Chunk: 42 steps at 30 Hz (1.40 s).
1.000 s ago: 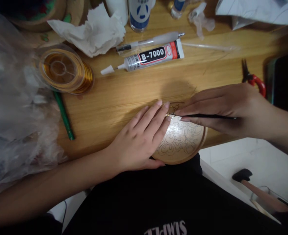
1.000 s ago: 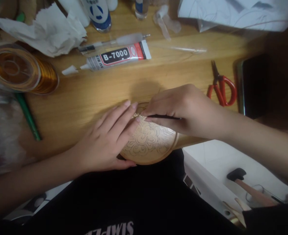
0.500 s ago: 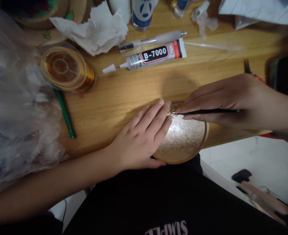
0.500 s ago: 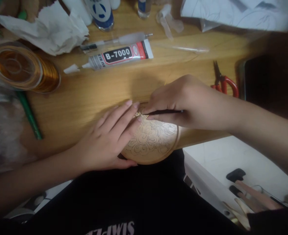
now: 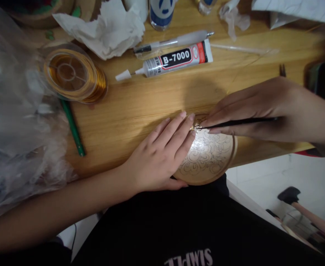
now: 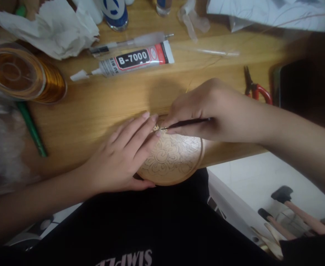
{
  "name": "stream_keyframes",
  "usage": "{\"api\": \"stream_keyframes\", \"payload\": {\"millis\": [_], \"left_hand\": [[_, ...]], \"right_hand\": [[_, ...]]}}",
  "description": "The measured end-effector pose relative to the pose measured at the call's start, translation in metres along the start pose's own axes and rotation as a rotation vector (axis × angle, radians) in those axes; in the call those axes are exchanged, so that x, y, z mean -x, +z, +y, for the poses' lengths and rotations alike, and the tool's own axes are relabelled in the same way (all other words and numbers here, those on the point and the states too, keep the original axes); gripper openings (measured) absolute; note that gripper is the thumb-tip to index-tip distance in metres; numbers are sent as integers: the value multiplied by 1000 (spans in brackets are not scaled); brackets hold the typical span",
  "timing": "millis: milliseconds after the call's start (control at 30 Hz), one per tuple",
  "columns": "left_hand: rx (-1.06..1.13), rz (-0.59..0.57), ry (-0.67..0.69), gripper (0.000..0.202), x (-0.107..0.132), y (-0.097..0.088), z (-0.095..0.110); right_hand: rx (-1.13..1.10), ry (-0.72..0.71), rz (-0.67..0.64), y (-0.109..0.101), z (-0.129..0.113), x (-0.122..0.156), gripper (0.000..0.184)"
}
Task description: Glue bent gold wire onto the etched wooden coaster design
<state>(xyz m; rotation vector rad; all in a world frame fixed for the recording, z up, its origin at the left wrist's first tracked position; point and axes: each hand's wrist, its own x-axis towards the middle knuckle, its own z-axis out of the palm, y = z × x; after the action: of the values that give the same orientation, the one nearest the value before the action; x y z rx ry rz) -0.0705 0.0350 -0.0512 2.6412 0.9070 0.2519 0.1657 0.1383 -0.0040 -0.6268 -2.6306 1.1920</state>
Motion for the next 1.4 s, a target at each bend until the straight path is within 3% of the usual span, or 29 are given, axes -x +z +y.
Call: {"api": "stream_keyframes", "payload": {"millis": [233, 533, 833, 1100, 1233, 1400], "left_hand": [[-20, 5, 7, 116, 0, 1, -1], [-27, 16, 9, 117, 0, 1, 0], [-34, 23, 17, 115, 0, 1, -1], [-40, 19, 22, 109, -1, 1, -2], [-59, 12, 24, 104, 0, 0, -2], [-89, 10, 42, 107, 0, 0, -2]], "right_hand": [[-5, -50, 1, 1, 3, 0, 18], [-15, 55, 29, 2, 0, 2, 24], [-26, 193, 98, 10, -9, 7, 17], [10, 65, 132, 16, -7, 15, 16], [-34, 87, 149, 18, -6, 17, 17], [-38, 188, 288, 33, -13, 21, 15]]}}
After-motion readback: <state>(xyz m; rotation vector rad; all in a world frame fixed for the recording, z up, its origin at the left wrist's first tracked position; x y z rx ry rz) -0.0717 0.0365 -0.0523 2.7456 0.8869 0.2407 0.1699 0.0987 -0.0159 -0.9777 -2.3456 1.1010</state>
